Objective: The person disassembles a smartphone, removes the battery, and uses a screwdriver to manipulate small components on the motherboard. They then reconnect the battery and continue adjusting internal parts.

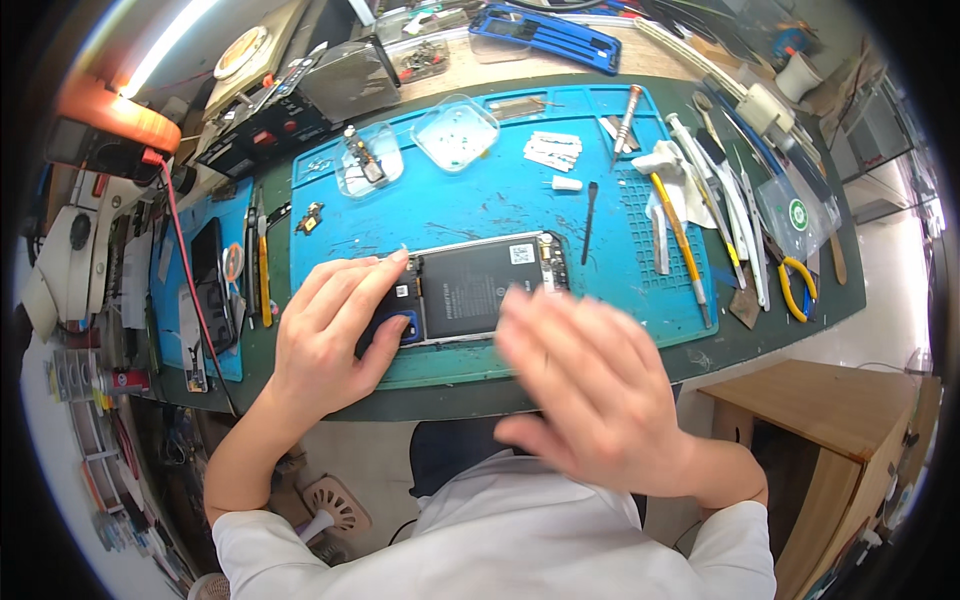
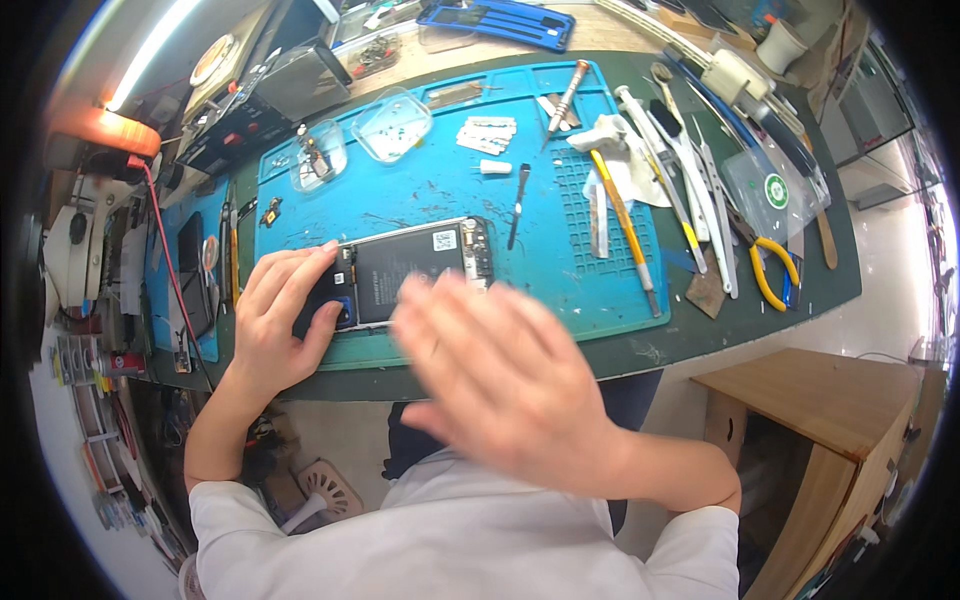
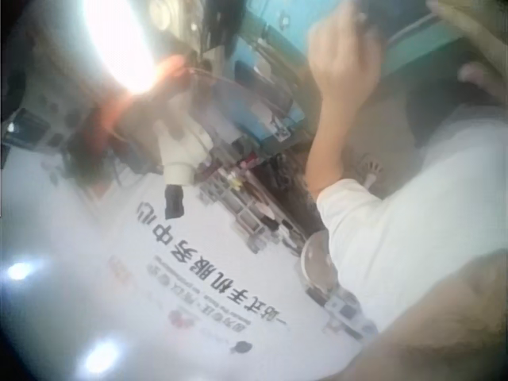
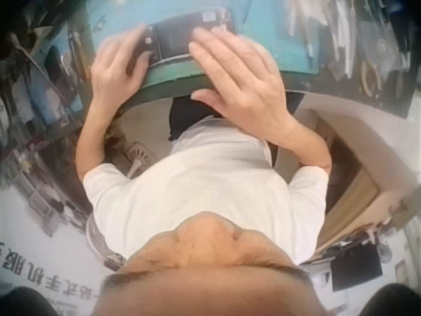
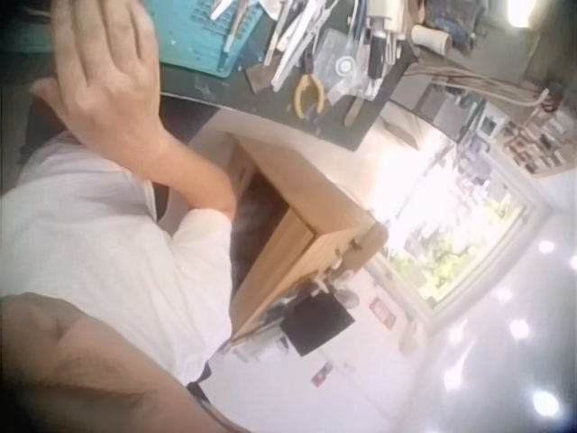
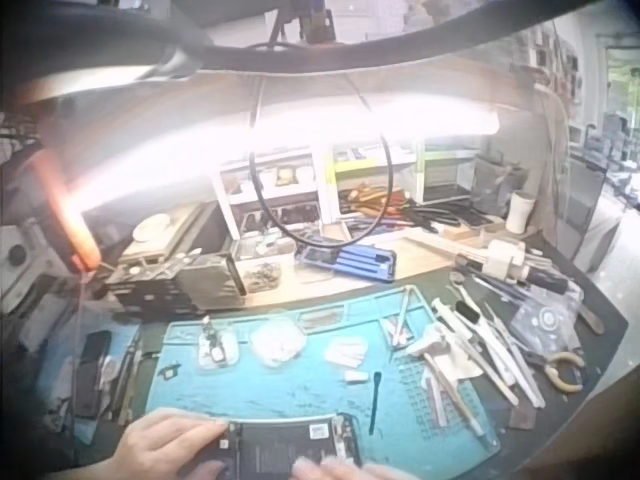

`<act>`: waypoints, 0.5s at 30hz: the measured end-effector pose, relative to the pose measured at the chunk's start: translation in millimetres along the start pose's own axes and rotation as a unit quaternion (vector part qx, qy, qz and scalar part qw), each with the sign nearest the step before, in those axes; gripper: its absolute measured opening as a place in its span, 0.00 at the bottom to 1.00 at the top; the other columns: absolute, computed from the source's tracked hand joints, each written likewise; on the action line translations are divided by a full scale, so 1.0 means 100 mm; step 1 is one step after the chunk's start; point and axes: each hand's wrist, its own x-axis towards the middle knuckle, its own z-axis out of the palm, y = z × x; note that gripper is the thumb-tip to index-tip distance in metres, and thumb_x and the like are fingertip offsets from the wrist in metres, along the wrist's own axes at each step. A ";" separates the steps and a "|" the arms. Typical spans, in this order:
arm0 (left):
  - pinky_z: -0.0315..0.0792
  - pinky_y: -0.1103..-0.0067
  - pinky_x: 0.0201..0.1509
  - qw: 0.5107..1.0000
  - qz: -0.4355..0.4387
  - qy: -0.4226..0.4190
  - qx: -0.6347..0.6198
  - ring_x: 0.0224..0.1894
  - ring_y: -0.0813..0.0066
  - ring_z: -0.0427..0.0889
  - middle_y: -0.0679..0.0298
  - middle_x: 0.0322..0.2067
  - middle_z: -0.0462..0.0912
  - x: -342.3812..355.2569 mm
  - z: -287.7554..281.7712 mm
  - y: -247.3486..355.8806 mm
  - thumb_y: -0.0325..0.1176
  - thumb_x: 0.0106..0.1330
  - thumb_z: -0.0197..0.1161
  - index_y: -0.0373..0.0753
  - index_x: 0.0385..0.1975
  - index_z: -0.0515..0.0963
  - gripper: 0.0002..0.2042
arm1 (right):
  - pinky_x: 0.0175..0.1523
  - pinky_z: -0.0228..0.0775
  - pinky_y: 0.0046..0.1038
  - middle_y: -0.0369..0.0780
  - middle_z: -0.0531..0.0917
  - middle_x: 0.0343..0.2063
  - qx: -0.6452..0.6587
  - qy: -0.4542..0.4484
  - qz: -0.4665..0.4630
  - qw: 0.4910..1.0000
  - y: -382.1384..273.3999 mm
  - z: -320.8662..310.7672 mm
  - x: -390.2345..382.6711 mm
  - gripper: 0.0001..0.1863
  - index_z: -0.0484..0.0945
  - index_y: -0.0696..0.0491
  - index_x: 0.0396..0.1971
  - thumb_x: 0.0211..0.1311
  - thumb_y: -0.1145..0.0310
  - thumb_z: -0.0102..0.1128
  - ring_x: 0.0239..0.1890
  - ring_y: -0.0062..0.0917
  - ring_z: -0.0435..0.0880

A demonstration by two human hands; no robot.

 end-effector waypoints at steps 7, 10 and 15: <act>0.83 0.66 0.56 0.999 0.006 0.030 -0.027 0.51 0.55 0.88 0.56 0.50 0.89 -0.03 0.07 -0.05 0.24 0.56 0.75 0.34 0.60 0.83 0.27 | 0.80 0.61 0.45 0.49 0.75 0.72 -0.022 -0.148 0.017 0.989 -0.01 0.13 0.16 0.47 0.75 0.64 0.68 0.65 0.36 0.63 0.78 0.41 0.69; 0.83 0.67 0.55 0.999 0.009 0.032 -0.026 0.50 0.56 0.88 0.56 0.49 0.89 -0.01 0.07 -0.04 0.25 0.56 0.75 0.33 0.59 0.83 0.27 | 0.82 0.58 0.45 0.50 0.73 0.73 -0.009 -0.162 0.018 0.987 0.02 0.13 0.16 0.48 0.74 0.65 0.68 0.63 0.36 0.65 0.79 0.41 0.67; 0.84 0.67 0.55 0.999 0.018 0.027 -0.019 0.50 0.57 0.89 0.56 0.48 0.89 -0.02 0.08 -0.04 0.26 0.55 0.75 0.34 0.58 0.84 0.26 | 0.82 0.57 0.45 0.49 0.73 0.74 -0.013 -0.178 0.024 0.984 0.01 0.11 0.17 0.48 0.74 0.64 0.69 0.62 0.37 0.67 0.80 0.41 0.67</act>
